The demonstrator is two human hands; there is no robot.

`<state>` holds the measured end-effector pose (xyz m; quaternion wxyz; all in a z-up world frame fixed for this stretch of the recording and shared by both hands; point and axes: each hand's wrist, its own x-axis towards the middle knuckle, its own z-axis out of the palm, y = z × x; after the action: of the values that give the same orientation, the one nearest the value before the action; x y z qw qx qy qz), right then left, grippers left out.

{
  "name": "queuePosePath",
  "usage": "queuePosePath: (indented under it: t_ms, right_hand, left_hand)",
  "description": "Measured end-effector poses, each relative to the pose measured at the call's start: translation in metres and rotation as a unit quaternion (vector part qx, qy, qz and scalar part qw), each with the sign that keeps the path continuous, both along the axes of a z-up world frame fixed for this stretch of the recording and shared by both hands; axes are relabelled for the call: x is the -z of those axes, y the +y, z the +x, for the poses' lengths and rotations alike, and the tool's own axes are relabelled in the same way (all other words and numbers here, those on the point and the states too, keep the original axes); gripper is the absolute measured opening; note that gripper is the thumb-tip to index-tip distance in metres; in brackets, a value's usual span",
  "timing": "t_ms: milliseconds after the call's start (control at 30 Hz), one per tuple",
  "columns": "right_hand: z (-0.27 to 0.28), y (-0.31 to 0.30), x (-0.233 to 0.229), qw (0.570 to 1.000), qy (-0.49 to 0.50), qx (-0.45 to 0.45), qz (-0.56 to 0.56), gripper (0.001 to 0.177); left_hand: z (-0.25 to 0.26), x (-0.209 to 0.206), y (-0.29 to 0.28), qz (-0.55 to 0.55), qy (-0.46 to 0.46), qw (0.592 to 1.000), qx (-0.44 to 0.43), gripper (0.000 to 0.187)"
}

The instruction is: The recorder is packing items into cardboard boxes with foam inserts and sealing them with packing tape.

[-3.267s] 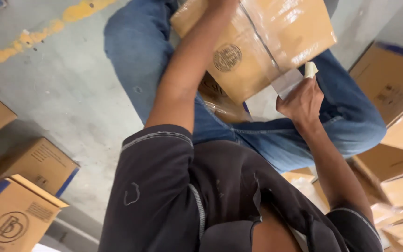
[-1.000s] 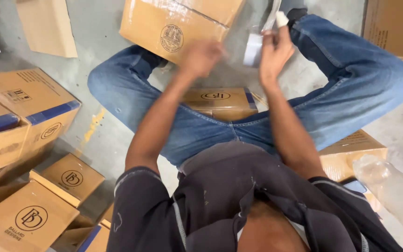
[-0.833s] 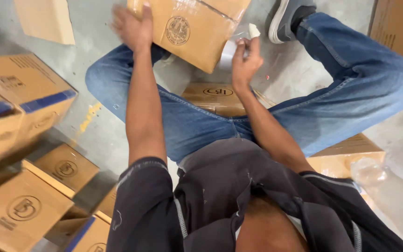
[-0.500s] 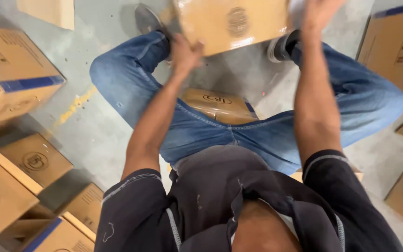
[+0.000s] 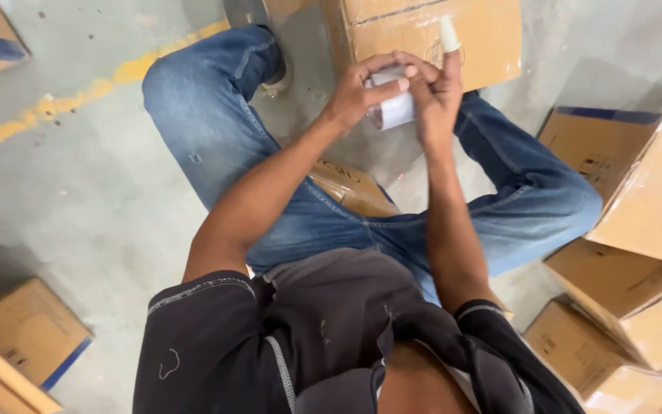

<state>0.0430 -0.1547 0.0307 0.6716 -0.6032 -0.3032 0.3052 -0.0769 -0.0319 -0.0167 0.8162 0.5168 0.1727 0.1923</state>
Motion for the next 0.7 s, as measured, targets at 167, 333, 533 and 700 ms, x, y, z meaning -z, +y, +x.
queuePosePath:
  t_ms: [167,333,533,700]
  right_hand:
    - [-0.020,0.020,-0.022,0.997,-0.065,0.009,-0.052,0.075]
    - [-0.056,0.026,-0.033,0.939,-0.278,-0.005,-0.202,0.107]
    - [-0.061,0.010,0.027,0.867,-0.413,0.044,-0.274,0.102]
    - [-0.066,0.023,0.012,0.863,-0.412,0.057,-0.287,0.096]
  left_hand:
    - [0.002,-0.045,0.030,0.111,0.097,0.987,-0.066,0.033]
    - [0.005,-0.023,0.043,0.068,0.016,0.992,-0.109,0.032]
    - [0.006,-0.005,0.051,0.063,-0.041,0.984,-0.159,0.029]
    - [0.012,0.010,0.054,0.102,0.007,0.979,-0.178,0.028]
